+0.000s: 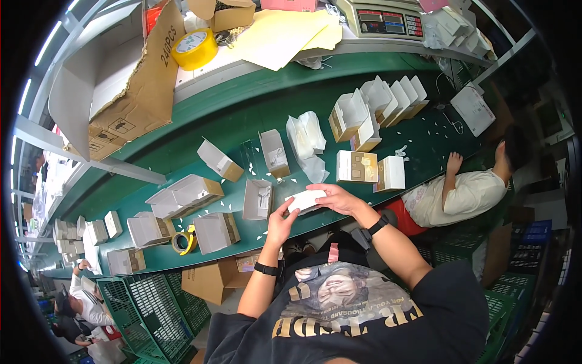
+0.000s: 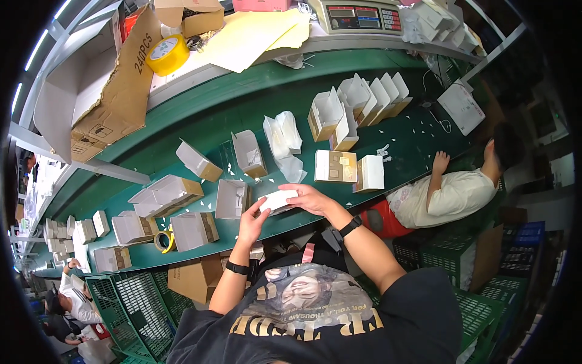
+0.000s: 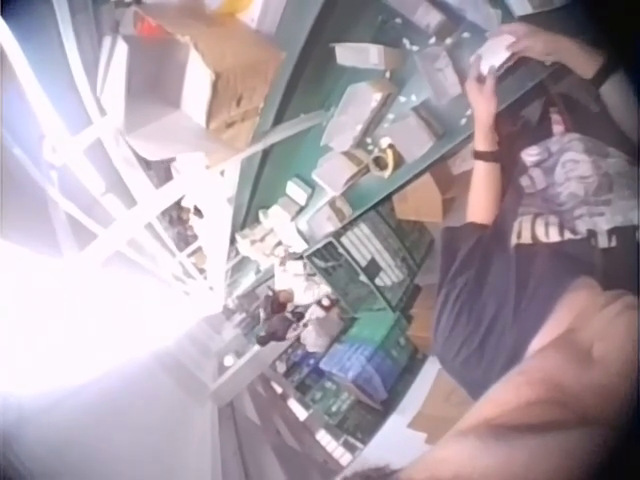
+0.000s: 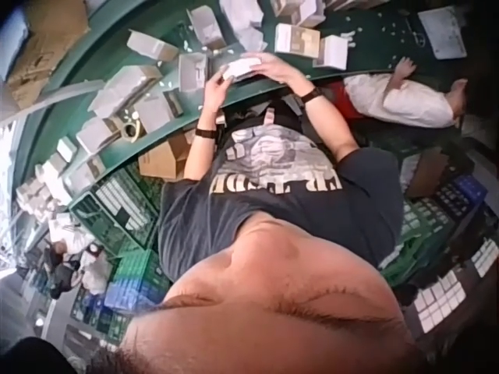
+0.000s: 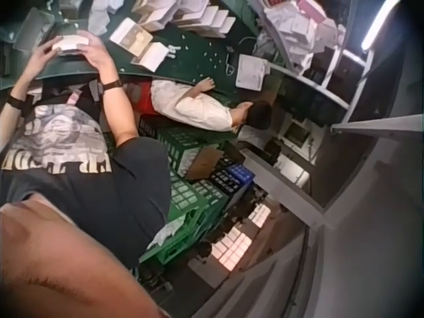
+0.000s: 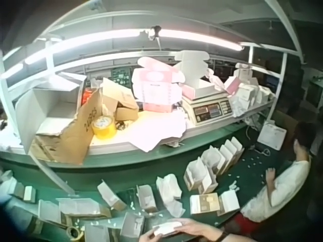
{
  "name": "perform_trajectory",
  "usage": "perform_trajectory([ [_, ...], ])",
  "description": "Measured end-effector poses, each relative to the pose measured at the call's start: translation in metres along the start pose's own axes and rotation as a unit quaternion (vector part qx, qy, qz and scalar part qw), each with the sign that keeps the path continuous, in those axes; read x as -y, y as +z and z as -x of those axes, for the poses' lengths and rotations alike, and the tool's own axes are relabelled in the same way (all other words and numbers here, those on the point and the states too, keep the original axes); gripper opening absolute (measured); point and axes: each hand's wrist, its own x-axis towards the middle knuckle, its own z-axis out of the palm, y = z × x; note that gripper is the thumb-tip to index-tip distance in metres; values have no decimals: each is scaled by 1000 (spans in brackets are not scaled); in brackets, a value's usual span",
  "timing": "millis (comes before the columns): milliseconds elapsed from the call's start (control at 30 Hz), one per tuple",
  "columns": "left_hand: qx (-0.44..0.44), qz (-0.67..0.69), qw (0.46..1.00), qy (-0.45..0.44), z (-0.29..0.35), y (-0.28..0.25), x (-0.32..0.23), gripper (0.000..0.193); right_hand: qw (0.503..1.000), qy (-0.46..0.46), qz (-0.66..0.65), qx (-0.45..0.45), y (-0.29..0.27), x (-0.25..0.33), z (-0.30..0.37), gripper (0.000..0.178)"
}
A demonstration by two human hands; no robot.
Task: The person packs speakers and cables into small boxes, places the boxes into a larger shipping carton, and then folds a flat cardboard sheet into a new carton.
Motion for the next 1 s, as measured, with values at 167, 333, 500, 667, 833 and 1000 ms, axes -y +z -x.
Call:
perform_trajectory([
  [167,-38,-427,868,252,5,-5,-39,37,991,42,-125,-11,-2,3,5,58],
  [333,24,-365,890,271,-11,14,-53,26,985,56,-165,-13,6,8,5,55],
  [500,61,-362,909,197,-12,20,-66,14,985,66,-155,-36,6,4,7,54],
  [667,-124,-221,945,209,3,24,-54,12,998,34,-27,-53,1,3,5,41],
  [833,-184,-292,923,168,33,-13,20,20,913,-5,403,-71,11,35,4,33],
  [1000,-204,-321,914,138,21,4,40,32,796,-257,533,-128,-15,14,-6,34],
])
